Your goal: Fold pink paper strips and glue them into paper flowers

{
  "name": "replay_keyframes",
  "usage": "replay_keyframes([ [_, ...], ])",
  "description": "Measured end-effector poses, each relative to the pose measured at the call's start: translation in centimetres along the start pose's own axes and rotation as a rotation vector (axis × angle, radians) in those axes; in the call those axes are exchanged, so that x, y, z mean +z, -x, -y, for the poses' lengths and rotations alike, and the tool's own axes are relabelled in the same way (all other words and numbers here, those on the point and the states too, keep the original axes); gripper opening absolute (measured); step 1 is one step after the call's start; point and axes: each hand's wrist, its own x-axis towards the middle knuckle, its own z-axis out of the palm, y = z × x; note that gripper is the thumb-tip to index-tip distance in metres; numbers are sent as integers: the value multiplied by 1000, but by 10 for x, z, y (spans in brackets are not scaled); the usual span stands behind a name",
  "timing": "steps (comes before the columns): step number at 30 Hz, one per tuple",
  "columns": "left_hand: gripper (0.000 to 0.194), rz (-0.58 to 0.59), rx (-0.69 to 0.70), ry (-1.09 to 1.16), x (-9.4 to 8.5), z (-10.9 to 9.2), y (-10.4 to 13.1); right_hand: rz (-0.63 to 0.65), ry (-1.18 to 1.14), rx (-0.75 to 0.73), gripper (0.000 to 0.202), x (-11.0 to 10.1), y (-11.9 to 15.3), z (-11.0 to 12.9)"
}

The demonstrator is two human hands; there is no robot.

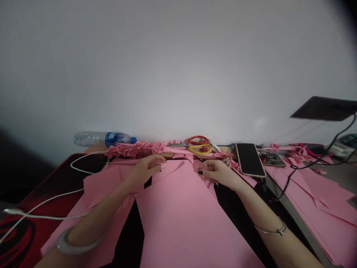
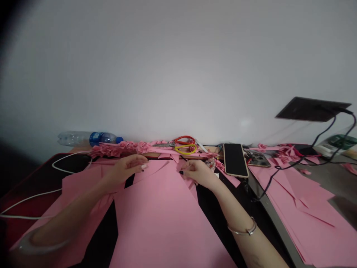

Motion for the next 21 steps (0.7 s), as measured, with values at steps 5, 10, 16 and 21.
replay_keyframes([
  [5, 26, 33, 77, -158, 8, 4, 3, 53, 37, -52, 16, 11, -2, 0],
  [10, 36, 14, 118, -277, -3, 0, 5, -59, -7, -69, 19, 8, 1, 6],
  [16, 25, 26, 168, -565, -26, -14, -2, -139, -44, -42, 25, 2, 8, 2],
  [21, 25, 71, 227, -582, -25, -12, -10, -226, 119, -152, 17, -5, 9, 3],
])
